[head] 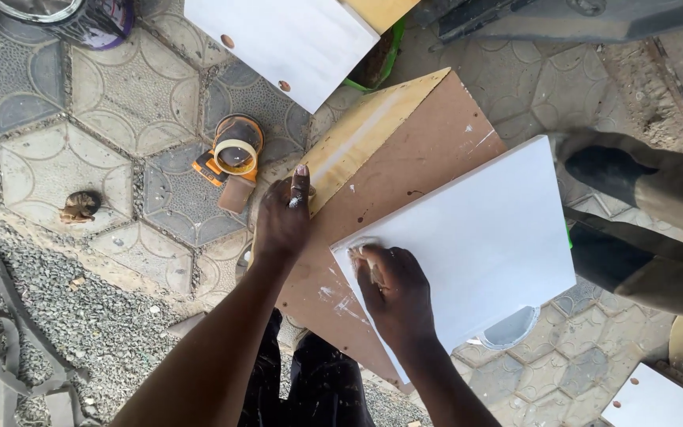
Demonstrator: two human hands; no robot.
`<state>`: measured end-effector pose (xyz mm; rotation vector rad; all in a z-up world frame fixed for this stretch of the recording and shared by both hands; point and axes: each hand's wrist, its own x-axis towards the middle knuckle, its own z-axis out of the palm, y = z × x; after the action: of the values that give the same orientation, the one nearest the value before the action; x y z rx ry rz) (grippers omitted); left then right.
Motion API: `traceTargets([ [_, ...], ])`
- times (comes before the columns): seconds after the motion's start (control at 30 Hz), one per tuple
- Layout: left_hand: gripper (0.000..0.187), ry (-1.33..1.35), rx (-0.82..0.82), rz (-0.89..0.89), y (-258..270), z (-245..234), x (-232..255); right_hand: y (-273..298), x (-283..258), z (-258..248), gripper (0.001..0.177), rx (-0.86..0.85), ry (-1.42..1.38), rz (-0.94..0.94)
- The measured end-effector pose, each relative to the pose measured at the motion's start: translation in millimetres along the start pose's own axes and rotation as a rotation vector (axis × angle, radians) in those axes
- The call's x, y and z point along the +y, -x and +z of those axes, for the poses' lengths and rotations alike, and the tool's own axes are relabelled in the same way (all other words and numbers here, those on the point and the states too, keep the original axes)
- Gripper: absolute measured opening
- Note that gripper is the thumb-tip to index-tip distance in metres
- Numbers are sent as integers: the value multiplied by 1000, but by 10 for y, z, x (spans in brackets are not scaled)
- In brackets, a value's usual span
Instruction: Applying white paint to a wooden board using a small foam applicator by dipping it into a bucket and wiping it across the surface.
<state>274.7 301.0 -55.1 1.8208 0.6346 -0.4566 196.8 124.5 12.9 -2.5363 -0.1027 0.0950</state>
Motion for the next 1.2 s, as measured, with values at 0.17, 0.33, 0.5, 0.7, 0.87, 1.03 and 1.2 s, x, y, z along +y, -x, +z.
traceTargets([
  [0.17, 72, 75, -4, -76, 17, -29, 10, -394, 465, -288, 8, 212, 91, 40],
  [0.33, 73, 145, -9, -227, -40, -31, 13, 78, -126, 118, 19, -79, -98, 10],
  [0.5, 64, -4, -35, -111, -58, 37, -97, -20, 241, 61, 18, 17, 153, -213],
  [0.7, 55, -179, -54, -173, -39, -18, 28, -1131, 1762, -1018, 12, 341, 220, 229],
  [0.87, 60, -263, -57, -151, 42, -47, 189, -236, 594, -81, 14, 68, -2, -10],
  [1.03, 63, -375, -58, -133, 53, -50, 255, -290, 566, -183, 23, 0, 179, -260],
  [1.2, 54, -419, 36, -86, 28, 50, 103, -1335, 2370, -1300, 15, 332, 295, 269],
])
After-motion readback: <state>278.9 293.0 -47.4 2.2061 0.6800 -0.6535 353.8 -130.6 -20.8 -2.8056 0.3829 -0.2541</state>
